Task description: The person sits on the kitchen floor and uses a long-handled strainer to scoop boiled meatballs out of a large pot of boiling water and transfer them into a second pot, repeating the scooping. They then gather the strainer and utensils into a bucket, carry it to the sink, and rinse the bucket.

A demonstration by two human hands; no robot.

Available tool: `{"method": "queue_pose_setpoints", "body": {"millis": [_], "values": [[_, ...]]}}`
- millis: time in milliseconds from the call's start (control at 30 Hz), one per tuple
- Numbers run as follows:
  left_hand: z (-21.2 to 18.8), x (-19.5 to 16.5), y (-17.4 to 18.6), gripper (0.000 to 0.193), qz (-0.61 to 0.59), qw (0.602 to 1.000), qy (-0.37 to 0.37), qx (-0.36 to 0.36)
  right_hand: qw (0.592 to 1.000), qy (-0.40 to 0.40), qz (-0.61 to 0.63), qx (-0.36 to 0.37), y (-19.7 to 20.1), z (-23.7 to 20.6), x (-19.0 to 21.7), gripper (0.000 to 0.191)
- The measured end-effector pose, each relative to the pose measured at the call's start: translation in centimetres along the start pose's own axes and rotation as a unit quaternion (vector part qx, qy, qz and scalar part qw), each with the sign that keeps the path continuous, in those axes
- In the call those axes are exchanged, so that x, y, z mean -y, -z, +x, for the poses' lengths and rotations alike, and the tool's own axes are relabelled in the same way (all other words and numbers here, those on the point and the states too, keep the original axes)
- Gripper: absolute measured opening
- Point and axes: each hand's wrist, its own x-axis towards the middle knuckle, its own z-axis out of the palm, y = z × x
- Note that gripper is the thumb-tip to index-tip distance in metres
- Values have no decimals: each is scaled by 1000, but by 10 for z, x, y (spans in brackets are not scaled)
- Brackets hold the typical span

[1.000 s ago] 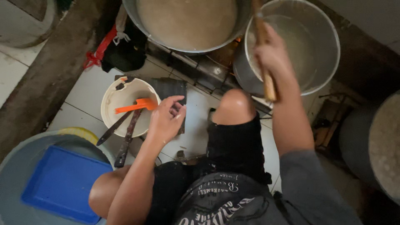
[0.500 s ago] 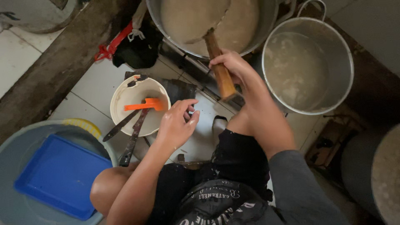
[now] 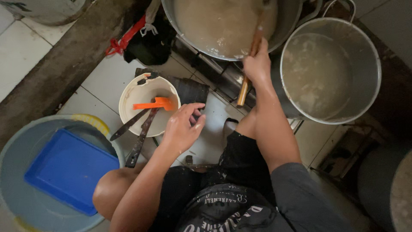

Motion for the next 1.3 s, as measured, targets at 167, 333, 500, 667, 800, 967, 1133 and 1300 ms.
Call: {"method": "queue_pose_setpoints", "body": {"millis": [167, 333, 500, 667, 800, 967, 1133, 1300], "values": [[-4, 0, -2, 35, 36, 999, -5, 14, 1000, 4, -23, 14, 11, 4, -13, 66], [-9, 7, -8, 34, 39, 999, -5, 33, 970, -89, 165, 153, 16, 6, -12, 46], [-12, 14, -17, 35, 59, 997, 4, 55, 928, -123, 239, 256, 31, -1, -1, 39], [-13, 19, -23, 34, 72, 995, -7, 62, 917, -93, 278, 270, 39, -24, 9, 50], [-15, 20, -29, 34, 74, 995, -16, 65, 932, -11, 264, 249, 45, -49, 20, 59], [-18, 19, -40, 35, 64, 995, -9, 78, 915, 93, 320, 228, 86, -99, 45, 71], [-18, 22, -51, 36, 75, 992, -12, 102, 941, 158, 257, 151, 172, -176, 77, 76], [-20, 29, -65, 38, 59, 990, 27, 123, 988, 94, 125, 2, 267, -244, 79, 45]]}}
